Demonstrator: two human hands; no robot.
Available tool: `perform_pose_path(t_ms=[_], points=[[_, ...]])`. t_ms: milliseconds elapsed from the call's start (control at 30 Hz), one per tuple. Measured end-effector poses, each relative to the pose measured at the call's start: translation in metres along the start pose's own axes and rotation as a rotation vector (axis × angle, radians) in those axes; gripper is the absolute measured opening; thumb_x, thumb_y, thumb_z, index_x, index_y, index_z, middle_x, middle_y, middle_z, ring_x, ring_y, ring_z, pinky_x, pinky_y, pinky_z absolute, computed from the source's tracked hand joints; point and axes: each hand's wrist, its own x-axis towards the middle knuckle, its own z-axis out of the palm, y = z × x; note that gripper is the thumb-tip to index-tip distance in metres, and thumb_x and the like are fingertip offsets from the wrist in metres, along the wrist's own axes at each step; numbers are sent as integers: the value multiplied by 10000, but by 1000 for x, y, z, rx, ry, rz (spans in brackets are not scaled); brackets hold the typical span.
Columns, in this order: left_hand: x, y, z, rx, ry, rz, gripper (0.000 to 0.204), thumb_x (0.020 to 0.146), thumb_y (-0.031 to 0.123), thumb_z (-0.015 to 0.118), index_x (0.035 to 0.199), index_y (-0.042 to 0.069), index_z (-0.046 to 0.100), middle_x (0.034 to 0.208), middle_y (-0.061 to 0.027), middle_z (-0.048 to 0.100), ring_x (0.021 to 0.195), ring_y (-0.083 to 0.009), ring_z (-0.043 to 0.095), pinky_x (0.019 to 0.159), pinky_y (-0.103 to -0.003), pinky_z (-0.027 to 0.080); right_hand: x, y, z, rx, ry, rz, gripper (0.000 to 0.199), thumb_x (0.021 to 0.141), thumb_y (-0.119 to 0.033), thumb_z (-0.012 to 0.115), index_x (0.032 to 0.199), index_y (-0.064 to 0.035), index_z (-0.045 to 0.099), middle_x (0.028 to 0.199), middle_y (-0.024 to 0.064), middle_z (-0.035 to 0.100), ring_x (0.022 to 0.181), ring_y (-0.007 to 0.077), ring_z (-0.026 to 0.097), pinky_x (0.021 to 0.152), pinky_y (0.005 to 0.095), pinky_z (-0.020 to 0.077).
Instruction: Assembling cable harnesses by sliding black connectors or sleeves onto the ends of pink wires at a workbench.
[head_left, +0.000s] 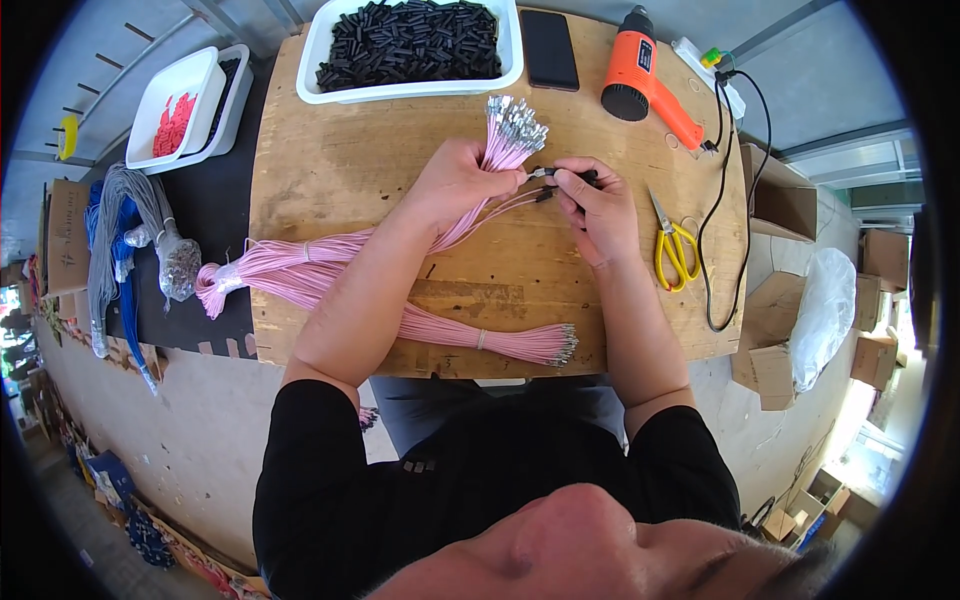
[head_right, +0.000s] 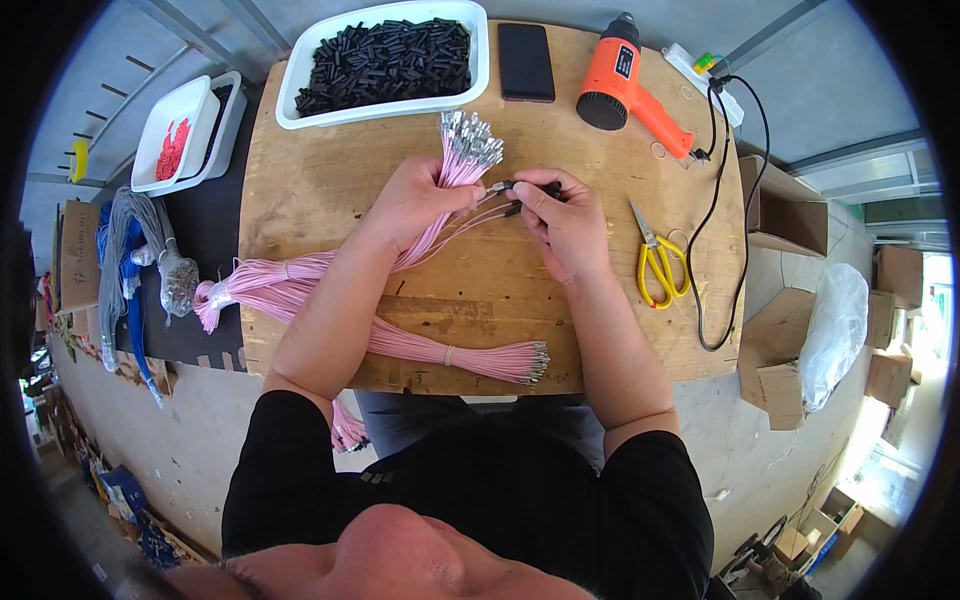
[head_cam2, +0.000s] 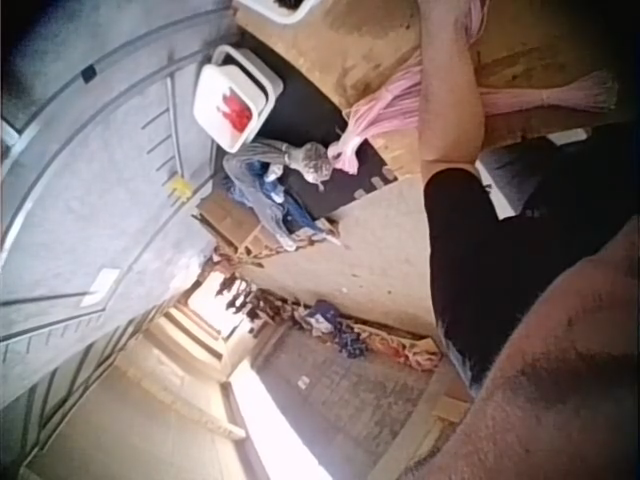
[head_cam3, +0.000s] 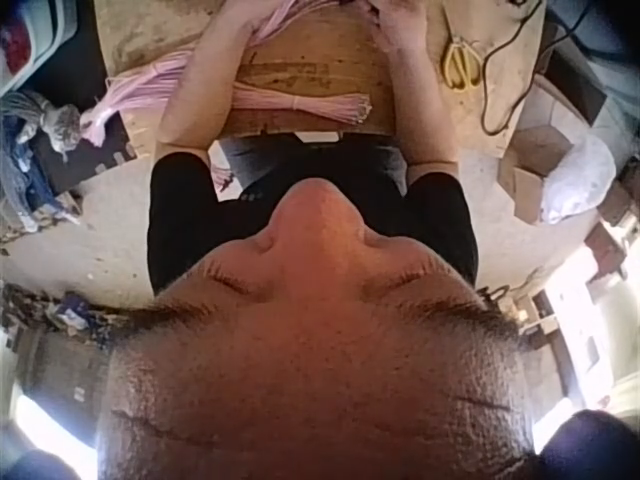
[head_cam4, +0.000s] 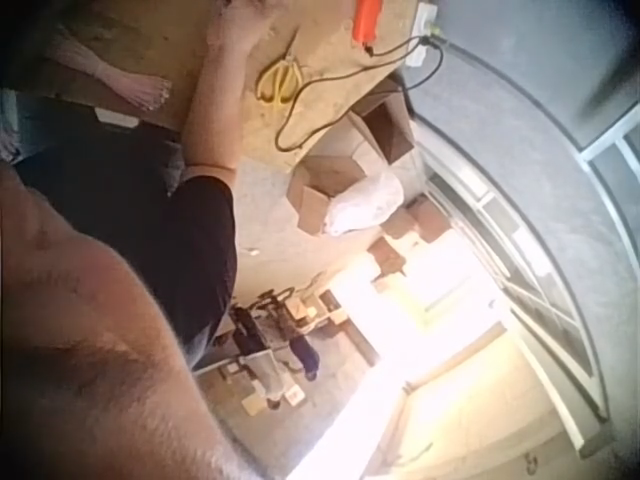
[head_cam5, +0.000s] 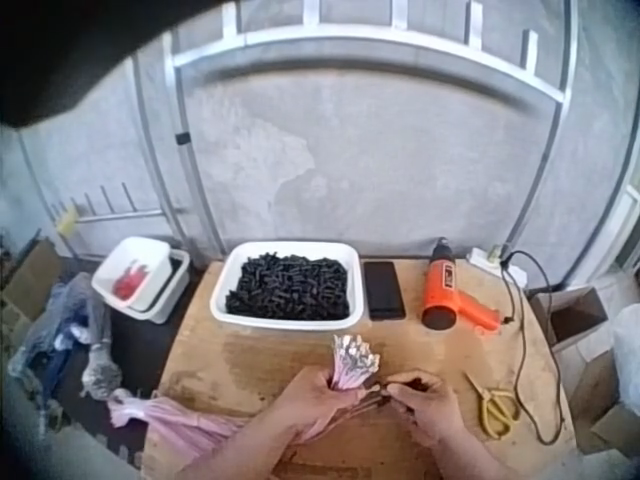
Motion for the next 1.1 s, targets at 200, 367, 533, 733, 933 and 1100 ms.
perform_pose_path(t_ms=[200, 367, 533, 733, 933, 1100], points=[[-3, 5, 2, 11, -13, 10, 169, 862, 123, 774, 935, -16, 712, 819, -41, 688, 723, -105, 617, 677, -259, 482, -1, 2, 1, -38, 26, -43, 146, 924, 6, 701, 1068, 26, 704, 860, 55, 687, 619, 48, 496, 489, 177, 328], [-1, 1, -1, 29, -27, 25, 172, 859, 117, 774, 937, -23, 711, 810, -46, 688, 725, -108, 620, 680, -260, 486, -2, 1, 5, -66, 39, -69, 149, 919, 12, 706, 1067, 27, 707, 821, 25, 661, 620, 47, 500, 484, 177, 327], [0, 0, -1, 85, -18, 21, 182, 856, 115, 776, 950, -29, 715, 829, -47, 696, 745, -102, 624, 682, -263, 490, -2, 3, 3, -64, 21, -60, 116, 915, -2, 719, 1029, 18, 706, 830, 30, 667, 627, 49, 507, 492, 172, 336], [3, -5, -2, 172, 3, 59, 250, 822, 180, 773, 962, -25, 746, 813, -41, 702, 736, -90, 596, 679, -297, 493, -2, 3, 4, -85, 13, -51, 60, 918, -16, 724, 971, -2, 700, 829, 35, 669, 633, 55, 520, 503, 173, 356], [1, -4, -1, 142, 3, 59, 268, 814, 197, 785, 948, -32, 746, 789, -56, 703, 715, -98, 607, 662, -298, 492, -2, 2, 5, -78, 32, -51, 45, 918, -11, 722, 955, -6, 697, 832, 46, 674, 640, 61, 526, 499, 178, 357], [2, -2, -3, 135, 3, 26, 251, 816, 182, 789, 939, -33, 748, 811, -58, 714, 721, -101, 622, 660, -289, 492, 3, 0, -8, -5, 28, -45, 56, 955, -49, 683, 989, -5, 674, 851, 69, 675, 631, 71, 510, 479, 183, 338]])
